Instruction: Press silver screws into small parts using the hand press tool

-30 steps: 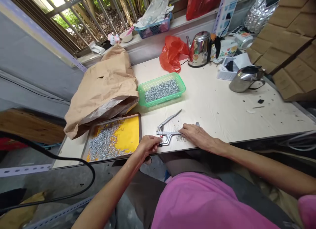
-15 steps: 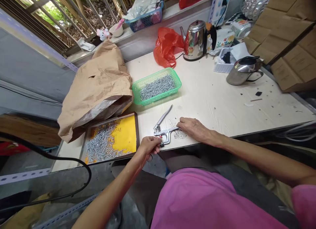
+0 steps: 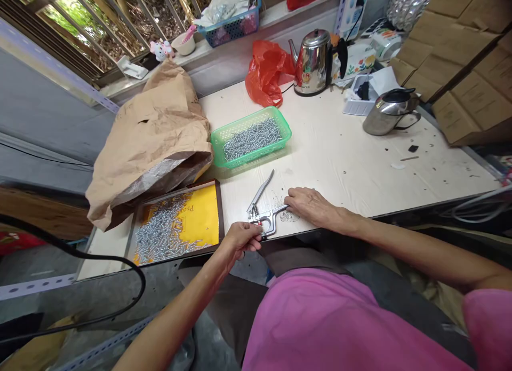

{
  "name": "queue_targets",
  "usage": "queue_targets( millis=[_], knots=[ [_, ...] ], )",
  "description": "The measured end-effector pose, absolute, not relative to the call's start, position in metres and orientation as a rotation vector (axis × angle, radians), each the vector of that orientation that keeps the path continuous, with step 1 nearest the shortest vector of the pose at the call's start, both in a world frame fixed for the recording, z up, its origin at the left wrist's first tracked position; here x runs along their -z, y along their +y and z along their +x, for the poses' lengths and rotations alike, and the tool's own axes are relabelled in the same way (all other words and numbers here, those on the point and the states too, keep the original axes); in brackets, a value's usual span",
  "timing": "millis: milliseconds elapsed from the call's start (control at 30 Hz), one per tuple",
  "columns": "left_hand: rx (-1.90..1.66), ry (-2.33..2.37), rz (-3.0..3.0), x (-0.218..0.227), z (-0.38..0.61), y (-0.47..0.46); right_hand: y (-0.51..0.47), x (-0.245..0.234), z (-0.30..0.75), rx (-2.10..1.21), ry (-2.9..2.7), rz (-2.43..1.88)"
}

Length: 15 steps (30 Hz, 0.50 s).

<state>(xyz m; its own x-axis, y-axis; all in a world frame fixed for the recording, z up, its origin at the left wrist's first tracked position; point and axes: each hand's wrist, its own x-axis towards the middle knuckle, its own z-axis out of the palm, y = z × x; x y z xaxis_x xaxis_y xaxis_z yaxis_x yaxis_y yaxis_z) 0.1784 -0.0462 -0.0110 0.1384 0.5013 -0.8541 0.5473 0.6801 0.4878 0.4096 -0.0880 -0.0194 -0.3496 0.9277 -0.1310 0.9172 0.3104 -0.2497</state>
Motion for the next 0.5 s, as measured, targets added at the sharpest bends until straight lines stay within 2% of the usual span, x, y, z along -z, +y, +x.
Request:
queue_targets(
  millis=[300,500],
  knots=[
    [-0.02,1.521,0.886,0.009,0.181,-0.055,-0.018,0.03,0.422,-0.363,-2.796,-1.316],
    [-0.026,1.526,0.903,0.01,0.18,-0.057,-0.009,0.028,0.416,-0.336,-2.84,-1.362]
  ],
)
